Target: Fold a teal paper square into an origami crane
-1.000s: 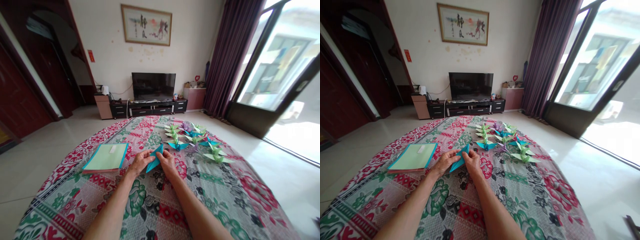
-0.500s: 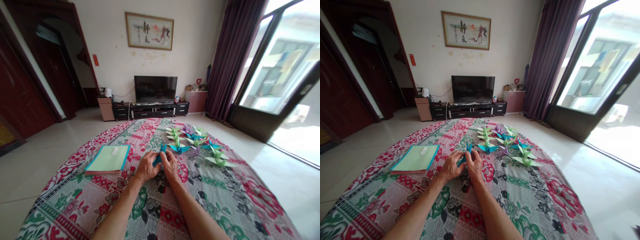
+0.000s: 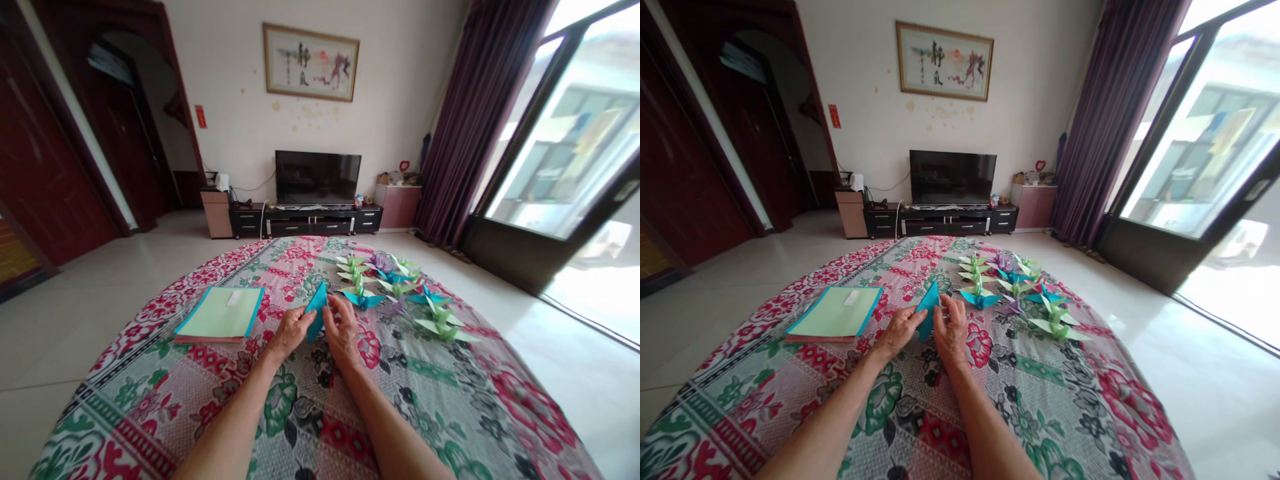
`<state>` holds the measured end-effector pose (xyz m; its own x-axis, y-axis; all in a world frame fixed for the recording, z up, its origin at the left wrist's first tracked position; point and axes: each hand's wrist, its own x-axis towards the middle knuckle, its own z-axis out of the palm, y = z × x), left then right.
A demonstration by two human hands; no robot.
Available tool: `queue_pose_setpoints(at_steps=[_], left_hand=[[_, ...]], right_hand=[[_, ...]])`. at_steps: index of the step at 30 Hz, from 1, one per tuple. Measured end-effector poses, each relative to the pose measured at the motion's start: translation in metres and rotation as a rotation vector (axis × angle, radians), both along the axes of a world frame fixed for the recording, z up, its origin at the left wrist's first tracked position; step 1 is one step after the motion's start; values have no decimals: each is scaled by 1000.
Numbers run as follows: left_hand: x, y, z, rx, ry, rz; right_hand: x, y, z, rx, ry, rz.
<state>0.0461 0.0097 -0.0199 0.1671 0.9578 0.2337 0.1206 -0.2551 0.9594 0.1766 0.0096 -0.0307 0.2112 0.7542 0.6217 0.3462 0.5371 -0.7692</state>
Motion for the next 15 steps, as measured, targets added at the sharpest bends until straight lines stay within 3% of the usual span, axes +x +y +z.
queue_pose_setpoints(at_steps=[10,15], left_hand=[[0,1,-5,-204,-277,6],[-2,2,-5,-206,-320,0]], right_hand=[[-2,-7,4,131,-213,20],[-6,-9,4,28,-33,192]])
